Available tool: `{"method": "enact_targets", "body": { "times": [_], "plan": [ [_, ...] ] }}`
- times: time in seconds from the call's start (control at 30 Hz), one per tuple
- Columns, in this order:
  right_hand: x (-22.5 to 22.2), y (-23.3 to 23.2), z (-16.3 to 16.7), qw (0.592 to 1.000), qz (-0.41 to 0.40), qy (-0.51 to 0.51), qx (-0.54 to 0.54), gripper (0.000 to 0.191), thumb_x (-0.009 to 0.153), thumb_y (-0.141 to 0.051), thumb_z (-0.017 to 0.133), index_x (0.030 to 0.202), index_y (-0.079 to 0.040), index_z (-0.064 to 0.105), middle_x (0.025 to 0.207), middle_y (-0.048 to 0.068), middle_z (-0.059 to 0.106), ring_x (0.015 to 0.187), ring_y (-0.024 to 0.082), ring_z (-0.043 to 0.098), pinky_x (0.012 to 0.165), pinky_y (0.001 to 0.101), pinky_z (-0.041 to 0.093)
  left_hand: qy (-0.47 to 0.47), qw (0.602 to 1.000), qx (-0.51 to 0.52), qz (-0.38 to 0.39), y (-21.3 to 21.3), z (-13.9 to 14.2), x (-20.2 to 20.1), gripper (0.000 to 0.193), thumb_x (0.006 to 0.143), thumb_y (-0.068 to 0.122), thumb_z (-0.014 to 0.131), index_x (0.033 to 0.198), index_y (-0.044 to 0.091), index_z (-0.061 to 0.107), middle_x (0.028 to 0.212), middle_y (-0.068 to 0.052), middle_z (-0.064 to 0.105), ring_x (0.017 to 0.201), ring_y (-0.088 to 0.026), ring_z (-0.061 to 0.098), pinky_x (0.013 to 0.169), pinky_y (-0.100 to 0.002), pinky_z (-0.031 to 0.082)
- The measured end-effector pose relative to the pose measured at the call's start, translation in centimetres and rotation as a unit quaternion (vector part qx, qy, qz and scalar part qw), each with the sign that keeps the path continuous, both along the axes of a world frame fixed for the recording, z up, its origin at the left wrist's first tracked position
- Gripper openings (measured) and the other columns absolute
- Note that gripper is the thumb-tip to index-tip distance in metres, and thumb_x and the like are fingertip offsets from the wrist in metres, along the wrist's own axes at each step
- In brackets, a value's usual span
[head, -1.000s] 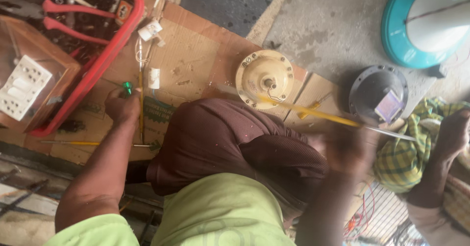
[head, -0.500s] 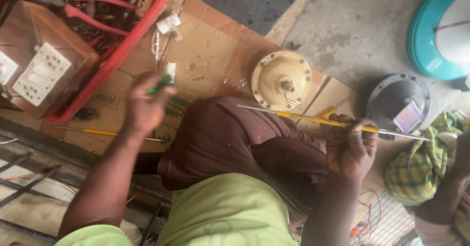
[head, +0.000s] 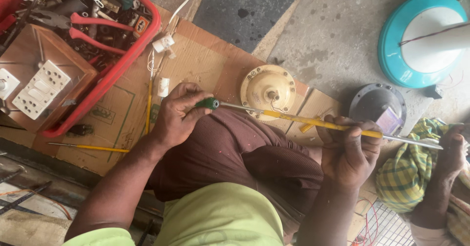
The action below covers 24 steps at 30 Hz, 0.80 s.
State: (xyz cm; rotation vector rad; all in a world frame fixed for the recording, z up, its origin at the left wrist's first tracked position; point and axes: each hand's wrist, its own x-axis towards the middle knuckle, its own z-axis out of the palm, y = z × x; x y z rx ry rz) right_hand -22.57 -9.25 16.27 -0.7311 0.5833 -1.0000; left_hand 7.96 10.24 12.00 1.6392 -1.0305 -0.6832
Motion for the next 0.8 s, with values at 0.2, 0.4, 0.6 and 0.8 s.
{"method": "enact_targets", "body": {
  "times": [0.2,0.4,0.6,0.8],
  "plan": [
    [-0.2,0.0,0.0,1.0,0.011,0.007,-0.012,0.01,0.114,0.0,0.055,0.122,-0.004,0.06,0.112,0.023,0.071,0.115,0.039,0.07,0.099,0.054,0.06,-0.007,1.0,-0.005,0.003,-0.2,0.2,-0.1,0.033,0.087,0.0,0.08,0.119,0.005,0.074,0.11,-0.007,0.065,0.102,-0.017,0.067,0.087,-0.028,0.059],
    [0.2,0.2,-0.2,0.998,0.0,0.056,-0.03,0.01,0.108,0.002,0.062,0.117,-0.002,0.059,0.112,0.023,0.071,0.11,0.039,0.074,0.098,0.0559,0.064,-0.065,0.997,0.015,-0.047,-1.0,1.2,-0.4,0.031,0.083,0.001,0.082,0.114,0.006,0.076,0.114,-0.009,0.07,0.107,-0.019,0.069,0.089,-0.028,0.06],
    [1.4,1.5,-1.8,0.989,-0.043,0.135,0.026,0.009,0.104,0.005,0.07,0.109,0.001,0.064,0.096,0.017,0.071,0.081,0.027,0.074,0.077,0.0459,0.066,-0.025,0.998,0.026,-0.044,-2.4,2.6,-2.1,0.036,0.082,-0.001,0.081,0.117,0.003,0.075,0.114,-0.011,0.071,0.1,-0.02,0.074,0.083,-0.028,0.063],
    [1.0,0.5,-1.6,0.99,-0.002,0.116,0.078,0.009,0.097,0.002,0.068,0.103,-0.003,0.065,0.096,0.019,0.073,0.086,0.028,0.077,0.08,0.0459,0.068,-0.038,0.991,0.013,-0.126,-3.3,4.1,-2.4,0.029,0.088,0.011,0.081,0.116,0.003,0.075,0.106,-0.014,0.078,0.093,-0.021,0.077,0.08,-0.034,0.061]
  ]
}}
